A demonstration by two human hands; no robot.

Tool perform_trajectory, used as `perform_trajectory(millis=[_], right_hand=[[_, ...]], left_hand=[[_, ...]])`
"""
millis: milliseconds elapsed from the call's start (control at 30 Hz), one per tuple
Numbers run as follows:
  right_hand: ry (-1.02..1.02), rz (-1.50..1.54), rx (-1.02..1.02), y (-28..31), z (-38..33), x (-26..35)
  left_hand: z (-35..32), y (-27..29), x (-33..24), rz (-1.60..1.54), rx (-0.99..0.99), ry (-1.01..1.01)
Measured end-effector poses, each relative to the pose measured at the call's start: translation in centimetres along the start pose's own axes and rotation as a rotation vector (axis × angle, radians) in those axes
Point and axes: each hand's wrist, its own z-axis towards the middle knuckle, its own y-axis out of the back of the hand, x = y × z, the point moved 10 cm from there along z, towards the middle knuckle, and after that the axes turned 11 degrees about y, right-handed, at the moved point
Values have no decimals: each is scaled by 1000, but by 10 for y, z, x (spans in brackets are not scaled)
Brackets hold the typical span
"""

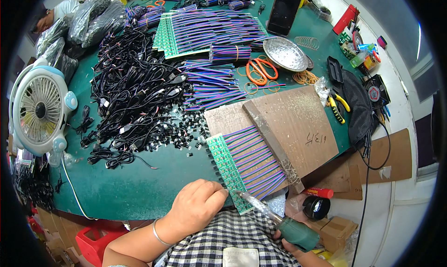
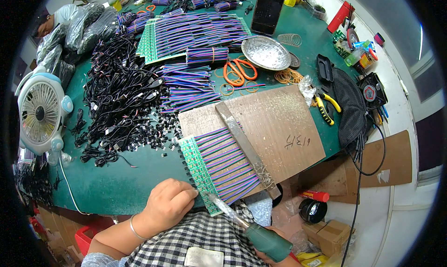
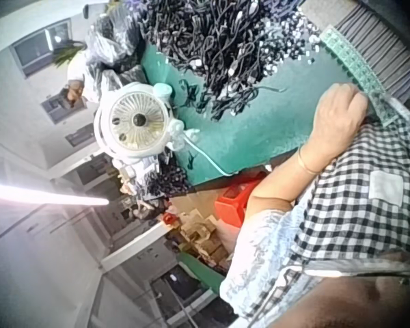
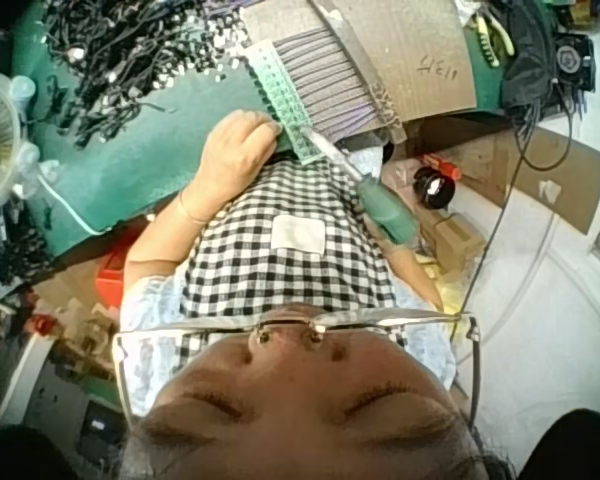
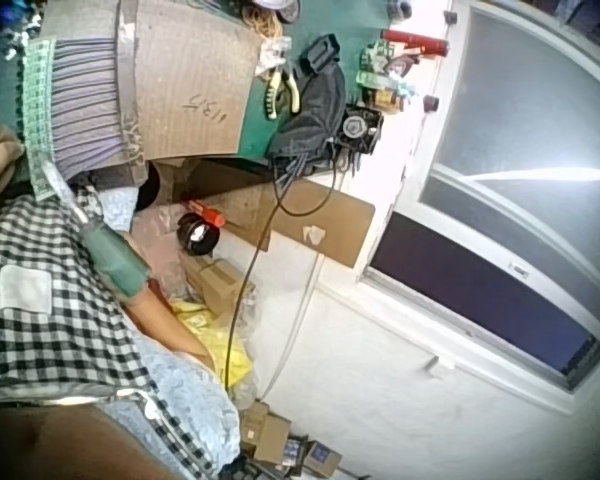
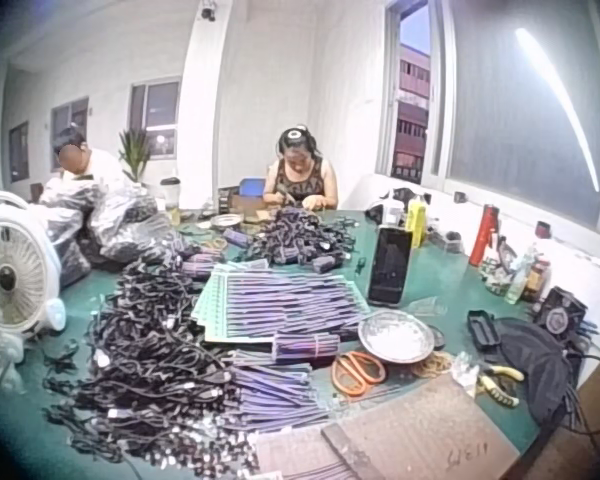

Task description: The person solders electronic components and wires onto circuit boards using a soldering gun.

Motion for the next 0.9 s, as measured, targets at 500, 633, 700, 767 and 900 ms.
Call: perform_trajectory(millis=[500, 633, 700, 767, 900], right_hand=[[143, 154, -121, -11, 31, -13], [118, 146, -202, 0, 14, -17], [103, 141, -243, 4, 5, -20], [100, 130, -271, 10, -5, -8], [26, 196, -214, 7, -11, -32]], left_hand=[[-9, 5, 0, 22, -21, 26], [-8, 45, 37, 155, -101, 157], [-7, 81, 68, 339, -238, 250], [-6, 105, 89, 407, -281, 315], [2, 105, 104, 451, -246, 320]])
